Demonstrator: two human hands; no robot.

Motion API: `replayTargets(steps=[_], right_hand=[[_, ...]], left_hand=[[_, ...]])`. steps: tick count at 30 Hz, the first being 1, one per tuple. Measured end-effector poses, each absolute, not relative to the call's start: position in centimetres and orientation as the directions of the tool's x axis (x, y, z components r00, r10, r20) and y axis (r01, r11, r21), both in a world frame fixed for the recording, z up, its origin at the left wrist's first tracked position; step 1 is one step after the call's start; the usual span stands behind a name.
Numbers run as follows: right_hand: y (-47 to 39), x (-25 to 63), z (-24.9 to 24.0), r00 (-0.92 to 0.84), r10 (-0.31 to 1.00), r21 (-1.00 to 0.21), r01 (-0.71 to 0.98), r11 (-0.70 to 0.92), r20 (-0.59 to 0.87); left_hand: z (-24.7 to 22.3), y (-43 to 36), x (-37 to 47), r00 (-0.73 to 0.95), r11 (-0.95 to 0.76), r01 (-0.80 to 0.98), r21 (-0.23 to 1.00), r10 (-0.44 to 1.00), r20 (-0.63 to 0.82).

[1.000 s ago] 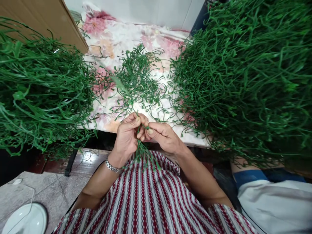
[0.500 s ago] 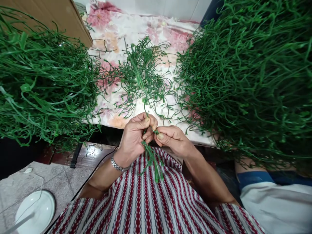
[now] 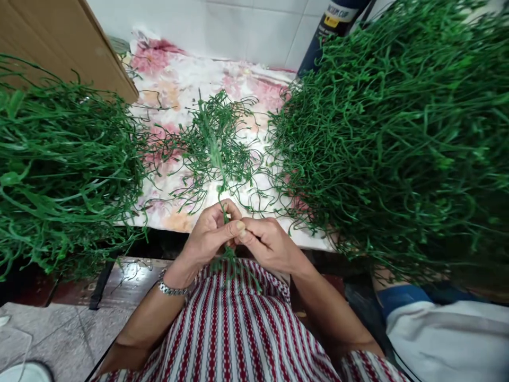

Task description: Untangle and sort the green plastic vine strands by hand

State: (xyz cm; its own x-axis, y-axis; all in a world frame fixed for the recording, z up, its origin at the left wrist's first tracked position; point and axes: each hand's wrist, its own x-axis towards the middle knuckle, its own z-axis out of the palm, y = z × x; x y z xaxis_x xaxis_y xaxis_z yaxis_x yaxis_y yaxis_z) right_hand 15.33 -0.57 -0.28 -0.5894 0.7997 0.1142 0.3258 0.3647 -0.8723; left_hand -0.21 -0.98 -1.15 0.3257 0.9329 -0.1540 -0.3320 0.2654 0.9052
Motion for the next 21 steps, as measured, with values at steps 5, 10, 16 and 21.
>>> replayTargets(steps=[5, 10, 16, 21], right_hand=[[-0.8, 16.0, -0.8, -0.626, 0.777, -0.803, 0.431, 0.411, 0.062], [-0.5, 16.4, -1.6, -0.794, 0.608, -1.000, 0.008, -0.001, -0.007], [-1.7, 15.2, -3.0, -0.775, 0.627, -0.790, -0.433, -0.435, 0.079], [-1.8, 15.7, -1.9, -0.695, 0.717, -0.923, -0.307, -0.233, 0.050]], left_hand=[[-1.3, -1.0, -1.4, 0.441, 0.268, -0.103, 0.958, 0.876, -0.198], [-2.0, -2.1, -1.2, 0.565, 0.470, -0.338, 0.815, 0.794, -0.224], [-2.2, -2.5, -0.2, 0.499, 0.472, -0.605, 0.641, 0.852, -0.156], [-1.7, -1.2, -0.1, 0.333, 0.328, -0.624, 0.709, 0.933, -0.138]])
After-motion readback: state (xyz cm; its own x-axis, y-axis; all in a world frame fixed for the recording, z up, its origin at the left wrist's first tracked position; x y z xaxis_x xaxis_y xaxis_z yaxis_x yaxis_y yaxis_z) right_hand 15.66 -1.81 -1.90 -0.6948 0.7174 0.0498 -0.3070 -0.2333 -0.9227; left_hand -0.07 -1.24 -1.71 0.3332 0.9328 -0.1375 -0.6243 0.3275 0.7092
